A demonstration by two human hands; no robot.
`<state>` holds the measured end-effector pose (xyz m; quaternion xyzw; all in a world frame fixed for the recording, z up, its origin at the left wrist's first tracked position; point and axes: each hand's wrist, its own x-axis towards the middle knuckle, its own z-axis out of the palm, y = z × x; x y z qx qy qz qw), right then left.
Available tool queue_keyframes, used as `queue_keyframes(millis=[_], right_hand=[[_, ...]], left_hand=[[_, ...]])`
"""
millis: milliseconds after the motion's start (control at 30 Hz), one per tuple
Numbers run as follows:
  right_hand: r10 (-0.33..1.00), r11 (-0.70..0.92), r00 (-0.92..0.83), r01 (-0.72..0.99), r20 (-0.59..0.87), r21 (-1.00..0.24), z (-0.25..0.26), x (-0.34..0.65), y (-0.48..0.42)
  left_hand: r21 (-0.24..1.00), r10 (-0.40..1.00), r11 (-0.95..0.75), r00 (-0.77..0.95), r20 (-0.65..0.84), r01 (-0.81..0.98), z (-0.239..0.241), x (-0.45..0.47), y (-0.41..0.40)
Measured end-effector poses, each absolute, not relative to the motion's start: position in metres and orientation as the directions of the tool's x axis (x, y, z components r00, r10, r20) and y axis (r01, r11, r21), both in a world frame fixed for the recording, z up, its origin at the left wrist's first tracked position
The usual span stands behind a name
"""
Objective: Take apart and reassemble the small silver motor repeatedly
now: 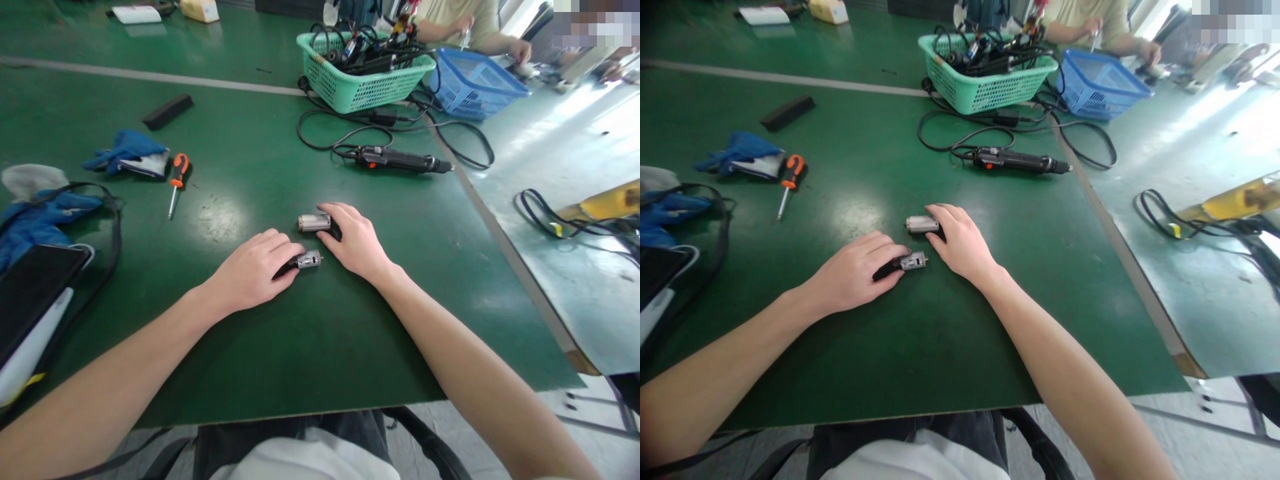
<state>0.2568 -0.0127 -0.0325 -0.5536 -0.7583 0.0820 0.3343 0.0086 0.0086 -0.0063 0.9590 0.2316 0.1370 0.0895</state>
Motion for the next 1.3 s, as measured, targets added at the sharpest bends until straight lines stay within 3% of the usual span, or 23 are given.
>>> queue_keyframes(millis=[200,400,500,667,900,1300], right_hand=[[0.908,0.355,-0.157,0.784,0.389,-0.510,-0.033,0.257,-0.012],[0.861,0.361,-0.088,0.800,0.501,-0.479,-0.016,0.255,-0.031],[0.842,0.460,-0.210,0.762,0.498,-0.456,-0.005,0.250,-0.045],[0.822,0.568,-0.444,0.684,0.356,-0.458,-0.004,0.239,-0.051],[0.834,0.552,-0.467,0.692,0.294,-0.466,-0.010,0.238,-0.047],[0.820,0.572,-0.478,0.669,0.314,-0.475,-0.013,0.236,-0.045]], left_hand=[[0.231,0.478,-0.872,0.853,0.212,0.431,-0.004,0.008,0.007],[0.219,0.466,-0.880,0.852,0.237,0.421,-0.006,0.006,0.007],[0.218,0.461,-0.883,0.854,0.239,0.416,-0.007,0.005,0.008],[0.225,0.459,-0.882,0.861,0.217,0.414,-0.006,0.005,0.008],[0.238,0.464,-0.879,0.858,0.221,0.414,-0.006,0.005,0.007],[0.244,0.469,-0.877,0.848,0.248,0.414,-0.005,0.005,0.009]])
